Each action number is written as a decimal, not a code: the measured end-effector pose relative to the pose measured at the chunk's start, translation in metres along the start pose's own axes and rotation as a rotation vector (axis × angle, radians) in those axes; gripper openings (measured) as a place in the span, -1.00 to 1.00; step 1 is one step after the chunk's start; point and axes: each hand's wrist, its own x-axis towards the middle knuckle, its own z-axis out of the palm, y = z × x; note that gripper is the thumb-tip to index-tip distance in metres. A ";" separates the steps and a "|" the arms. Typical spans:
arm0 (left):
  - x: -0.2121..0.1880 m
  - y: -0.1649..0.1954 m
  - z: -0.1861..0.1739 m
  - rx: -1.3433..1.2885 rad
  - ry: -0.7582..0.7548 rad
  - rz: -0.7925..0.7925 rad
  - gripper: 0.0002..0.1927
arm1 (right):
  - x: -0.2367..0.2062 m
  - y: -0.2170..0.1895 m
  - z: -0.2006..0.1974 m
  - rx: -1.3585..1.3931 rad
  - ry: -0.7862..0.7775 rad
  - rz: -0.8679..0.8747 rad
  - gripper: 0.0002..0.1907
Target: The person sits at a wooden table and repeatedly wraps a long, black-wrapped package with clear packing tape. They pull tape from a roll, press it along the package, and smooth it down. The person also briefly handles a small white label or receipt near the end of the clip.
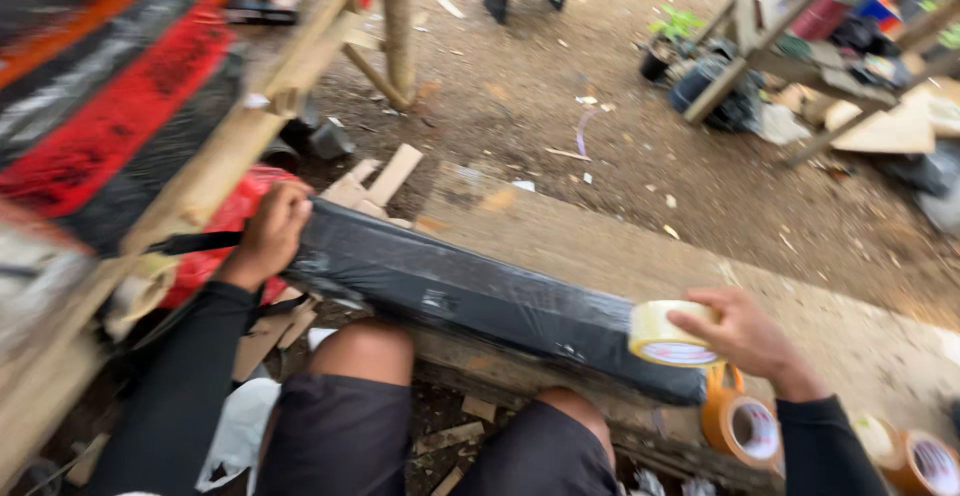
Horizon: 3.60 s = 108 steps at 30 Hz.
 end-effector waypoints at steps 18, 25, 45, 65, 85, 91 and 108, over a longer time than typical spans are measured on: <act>-0.012 -0.026 0.019 0.068 -0.100 -0.088 -0.80 | -0.086 0.125 -0.017 0.275 0.143 0.312 -0.61; -0.013 -0.022 0.020 0.077 -0.101 -0.116 -0.77 | -0.085 0.138 -0.007 0.217 0.121 0.337 -0.59; -0.044 0.026 0.062 0.702 -0.118 -0.160 -0.14 | -0.078 0.166 0.022 0.335 0.179 0.345 -0.58; -0.086 0.365 0.370 0.454 -0.688 0.240 0.13 | -0.067 0.098 -0.015 -0.075 0.078 0.206 -0.58; 0.070 0.304 0.473 -0.836 -1.680 0.239 -0.37 | -0.151 0.082 0.045 -0.660 0.997 0.294 -0.57; 0.066 0.297 0.481 -0.748 -1.596 0.299 -0.34 | -0.145 0.065 0.173 -0.141 0.865 0.709 -0.53; 0.052 0.290 0.497 -0.881 -1.604 0.250 -0.44 | -0.163 -0.007 0.148 -0.200 1.272 0.321 -0.82</act>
